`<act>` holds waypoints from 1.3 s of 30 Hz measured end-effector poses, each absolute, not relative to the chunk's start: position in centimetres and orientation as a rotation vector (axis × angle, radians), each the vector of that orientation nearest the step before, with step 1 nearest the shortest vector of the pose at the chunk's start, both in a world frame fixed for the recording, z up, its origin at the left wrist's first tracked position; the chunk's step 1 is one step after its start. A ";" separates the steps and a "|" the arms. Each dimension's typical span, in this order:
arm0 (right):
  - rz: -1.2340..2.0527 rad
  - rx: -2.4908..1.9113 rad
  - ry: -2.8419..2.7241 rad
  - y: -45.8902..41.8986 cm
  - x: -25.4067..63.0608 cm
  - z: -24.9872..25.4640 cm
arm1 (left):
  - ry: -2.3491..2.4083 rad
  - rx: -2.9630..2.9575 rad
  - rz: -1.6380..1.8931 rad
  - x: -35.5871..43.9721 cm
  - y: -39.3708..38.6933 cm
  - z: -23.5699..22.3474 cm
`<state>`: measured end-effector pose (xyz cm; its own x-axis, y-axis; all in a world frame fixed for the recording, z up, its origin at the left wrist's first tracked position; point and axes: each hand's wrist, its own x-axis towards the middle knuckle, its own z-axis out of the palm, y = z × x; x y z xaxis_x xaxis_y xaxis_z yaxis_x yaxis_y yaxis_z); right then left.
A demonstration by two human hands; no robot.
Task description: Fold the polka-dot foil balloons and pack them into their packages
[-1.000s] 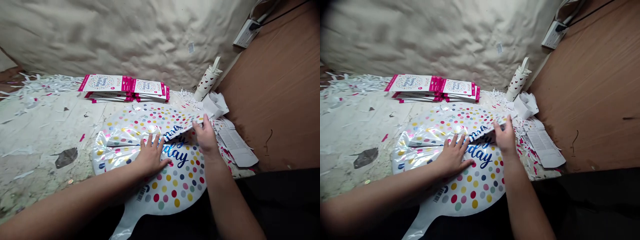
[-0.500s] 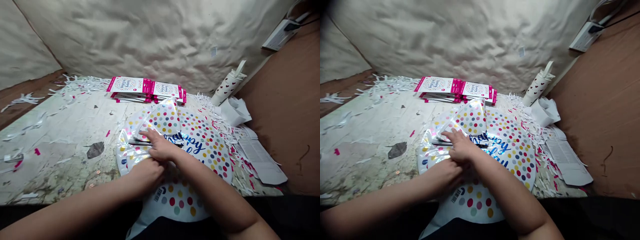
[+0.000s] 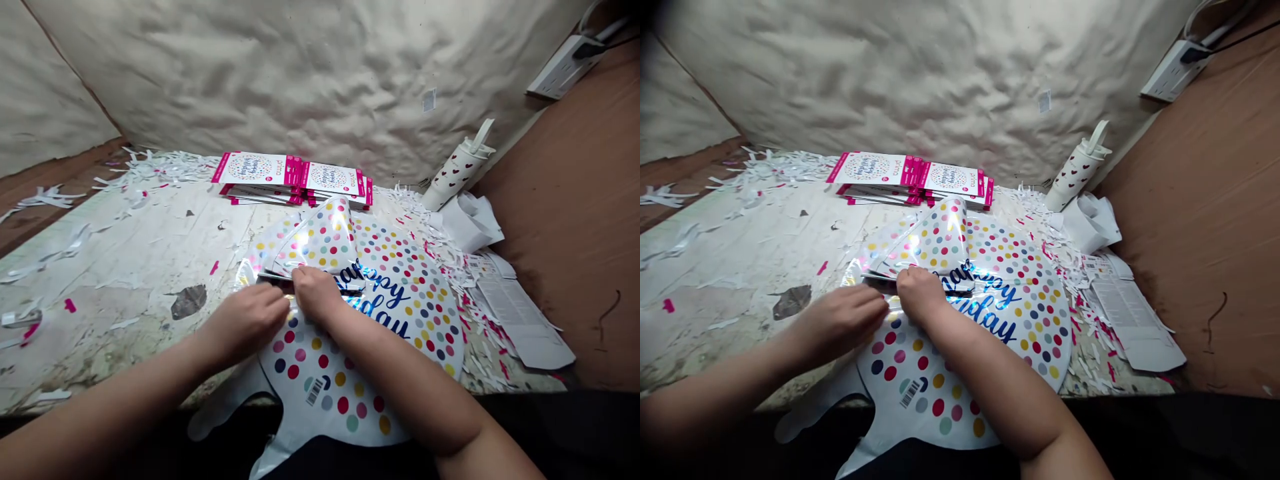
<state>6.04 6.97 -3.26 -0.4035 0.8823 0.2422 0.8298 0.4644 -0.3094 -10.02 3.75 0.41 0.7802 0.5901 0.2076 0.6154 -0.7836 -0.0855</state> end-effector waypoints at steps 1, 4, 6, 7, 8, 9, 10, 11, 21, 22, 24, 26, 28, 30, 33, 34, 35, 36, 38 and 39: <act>0.171 -1.458 -2.315 7.2 6.9 -2.8 | -0.948 -2.892 -0.239 -9.7 3.4 -0.3; 0.035 -1.532 -2.094 8.3 12.3 0.4 | -1.156 -2.959 -0.126 -9.3 3.3 -2.3; -0.168 -1.598 -1.794 8.7 17.3 3.6 | -1.383 -2.959 -0.026 -9.3 3.5 -2.9; -0.254 -1.628 -1.677 8.7 19.6 5.1 | -1.464 -2.969 0.017 -9.3 3.7 -2.9; -0.364 -1.627 -1.558 8.4 21.5 6.5 | -1.529 -2.973 0.042 -9.3 3.8 -2.8; -0.496 -1.575 -1.480 7.8 22.8 7.5 | -1.576 -2.978 0.042 -9.2 4.0 -2.4; -0.579 -1.511 -1.482 6.9 23.5 8.2 | -1.605 -2.993 0.020 -9.1 4.2 -2.0; -0.635 -1.422 -1.541 5.9 23.6 8.4 | -1.637 -3.017 -0.027 -9.1 4.5 -1.5; 0.158 -0.907 -2.513 -4.1 20.0 -2.6 | -2.651 -2.533 -1.677 -12.4 8.3 1.2; 0.211 -0.926 -2.533 -4.5 20.2 -3.4 | -2.710 -2.560 -1.633 -12.2 8.7 1.1; 0.292 -0.941 -2.549 -4.7 20.7 -4.3 | -2.804 -2.581 -1.547 -11.3 9.5 0.8; 0.348 -0.948 -2.548 -4.7 20.9 -4.4 | -2.913 -2.666 -1.477 -9.8 10.5 0.8; 0.392 -0.955 -2.546 -4.6 20.9 -4.2 | -3.032 -2.916 -1.333 -8.1 11.5 0.8; 0.423 -0.965 -2.546 -4.6 20.8 -4.0 | -3.072 -3.229 -1.166 -6.3 12.2 0.8; 0.434 -0.975 -2.537 -4.6 20.6 -4.2 | -3.098 -3.307 -1.114 -4.2 13.1 0.3; 0.431 -0.975 -2.530 -4.7 20.5 -4.3 | -3.108 -3.249 -1.144 -3.8 13.3 0.0; 0.427 -0.975 -2.524 -4.8 20.5 -4.4 | -3.103 -3.178 -1.189 -3.7 13.6 -0.2; 0.423 -0.979 -2.516 -4.9 20.5 -4.5 | -3.089 -3.110 -1.240 -3.6 13.9 -0.4; 0.423 -0.989 -2.508 -5.0 20.4 -4.6 | -3.047 -2.977 -1.387 -4.0 14.2 -0.5; 0.426 -0.992 -2.507 -5.0 20.4 -4.7 | -2.988 -2.893 -1.475 -4.1 14.1 -0.4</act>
<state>20.41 -4.95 -4.69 -0.6634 0.7020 0.2590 0.5773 0.7004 -0.4198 -4.12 14.10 -0.39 0.2613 0.8943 -0.3632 0.2557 0.2987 0.9195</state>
